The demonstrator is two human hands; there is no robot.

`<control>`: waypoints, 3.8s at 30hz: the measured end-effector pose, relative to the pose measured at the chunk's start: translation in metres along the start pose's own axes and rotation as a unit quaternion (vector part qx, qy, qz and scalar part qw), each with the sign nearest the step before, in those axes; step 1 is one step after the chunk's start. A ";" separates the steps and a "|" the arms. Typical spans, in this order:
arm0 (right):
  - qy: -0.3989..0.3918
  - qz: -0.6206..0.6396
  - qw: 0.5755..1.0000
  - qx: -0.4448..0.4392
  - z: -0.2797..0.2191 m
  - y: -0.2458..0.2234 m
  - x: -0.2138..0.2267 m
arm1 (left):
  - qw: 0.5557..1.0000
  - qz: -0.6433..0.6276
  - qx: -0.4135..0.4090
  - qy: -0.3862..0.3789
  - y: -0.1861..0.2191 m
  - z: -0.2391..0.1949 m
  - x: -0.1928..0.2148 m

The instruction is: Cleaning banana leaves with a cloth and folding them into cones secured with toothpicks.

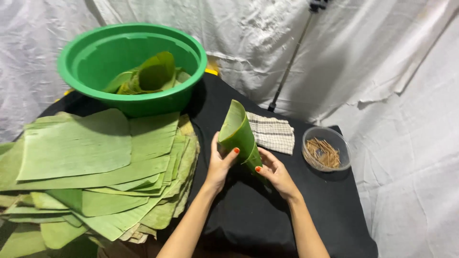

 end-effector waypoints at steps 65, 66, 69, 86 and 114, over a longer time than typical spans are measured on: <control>0.212 -0.301 0.920 0.136 0.300 -0.106 -0.191 | 0.729 0.684 -0.028 -0.004 0.271 0.091 0.131; 0.191 -0.323 0.919 0.121 0.307 -0.106 -0.193 | 0.725 0.689 -0.012 0.009 0.270 0.097 0.135; 0.171 -0.341 0.916 0.124 0.340 -0.096 -0.186 | 0.740 0.672 0.025 -0.003 0.268 0.110 0.154; 0.337 -0.275 0.854 0.284 0.303 -0.117 -0.200 | 0.752 0.657 0.047 0.015 0.271 0.119 0.173; 0.014 -0.467 0.884 -0.036 0.407 -0.072 -0.138 | 0.783 0.550 0.058 0.286 0.356 0.171 0.257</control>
Point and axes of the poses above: each hand's wrist, its own z-axis towards the middle knuckle, its own x-axis out of the back of the hand, y = z × x, the point moved 3 cm from there along z, towards the middle knuckle, and after that the axes turned 9 degrees about -y, right-handed, at the moved point
